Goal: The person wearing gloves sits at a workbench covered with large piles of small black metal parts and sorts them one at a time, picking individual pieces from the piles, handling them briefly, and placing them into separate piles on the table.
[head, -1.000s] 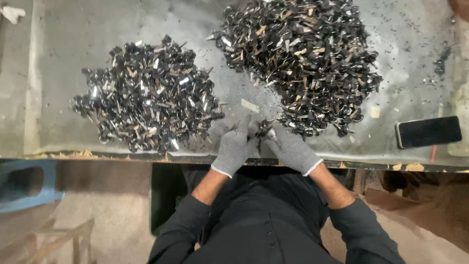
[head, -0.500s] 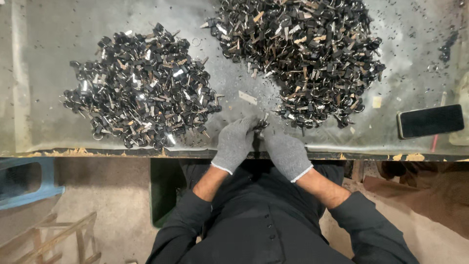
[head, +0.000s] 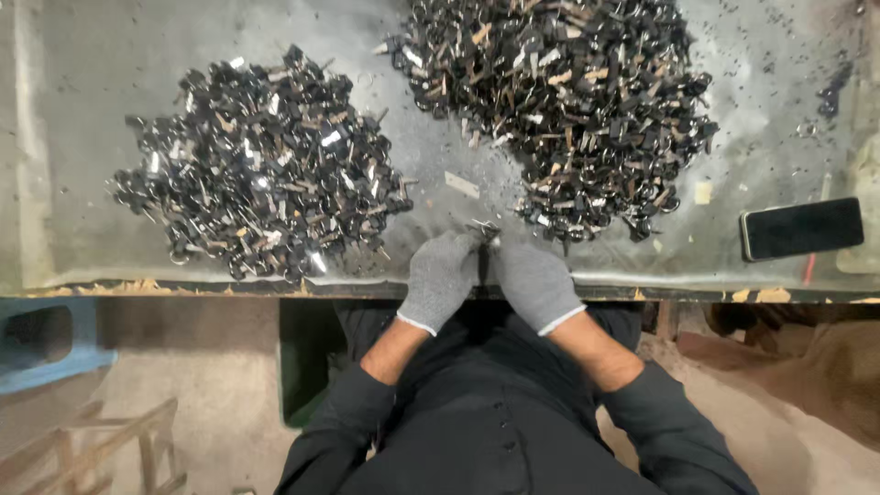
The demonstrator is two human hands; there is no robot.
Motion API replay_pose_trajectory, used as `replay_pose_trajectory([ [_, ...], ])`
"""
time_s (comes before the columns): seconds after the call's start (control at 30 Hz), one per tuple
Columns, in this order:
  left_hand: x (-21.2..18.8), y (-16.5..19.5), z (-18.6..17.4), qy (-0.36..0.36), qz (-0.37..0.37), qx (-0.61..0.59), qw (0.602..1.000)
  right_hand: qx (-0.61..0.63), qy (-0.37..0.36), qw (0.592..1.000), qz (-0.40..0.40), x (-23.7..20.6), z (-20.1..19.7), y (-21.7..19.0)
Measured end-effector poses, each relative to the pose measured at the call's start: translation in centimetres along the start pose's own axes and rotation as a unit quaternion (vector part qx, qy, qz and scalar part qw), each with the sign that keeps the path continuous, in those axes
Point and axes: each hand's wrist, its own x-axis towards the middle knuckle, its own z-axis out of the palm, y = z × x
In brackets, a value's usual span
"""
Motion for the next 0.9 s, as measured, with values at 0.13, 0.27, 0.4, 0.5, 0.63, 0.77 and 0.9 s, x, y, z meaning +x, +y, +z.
replay_pose_trajectory([
  [0.13,0.0,0.0,0.0,-0.023,-0.065,-0.038,0.997,0.0,-0.023,1.0,-0.002,-0.8,-0.1,-0.1],
  [0.27,0.9,0.1,-0.3,0.002,-0.065,-0.039,0.997,0.145,0.036,0.984,-0.096,-0.9,-2.2,0.9],
  [0.4,1.4,0.3,0.7,0.006,0.006,0.098,0.995,0.036,-0.074,0.997,-0.006,-1.1,-2.1,0.4],
  [0.5,0.9,-0.4,1.4,0.009,0.045,0.093,0.995,0.018,-0.099,0.995,0.019,-0.6,-1.3,0.6],
  [0.63,-0.7,-1.6,1.6,0.01,0.004,0.089,0.996,-0.158,0.011,0.987,-0.03,-0.3,-0.6,1.2],
  [0.77,-1.4,-1.7,2.0,0.024,-0.007,0.063,0.998,-0.084,0.097,0.987,-0.093,-1.0,0.0,0.0],
  [0.9,-1.2,-1.7,2.2,0.012,0.003,0.075,0.997,-0.112,0.038,0.993,-0.03,-0.7,-0.4,-1.1],
])
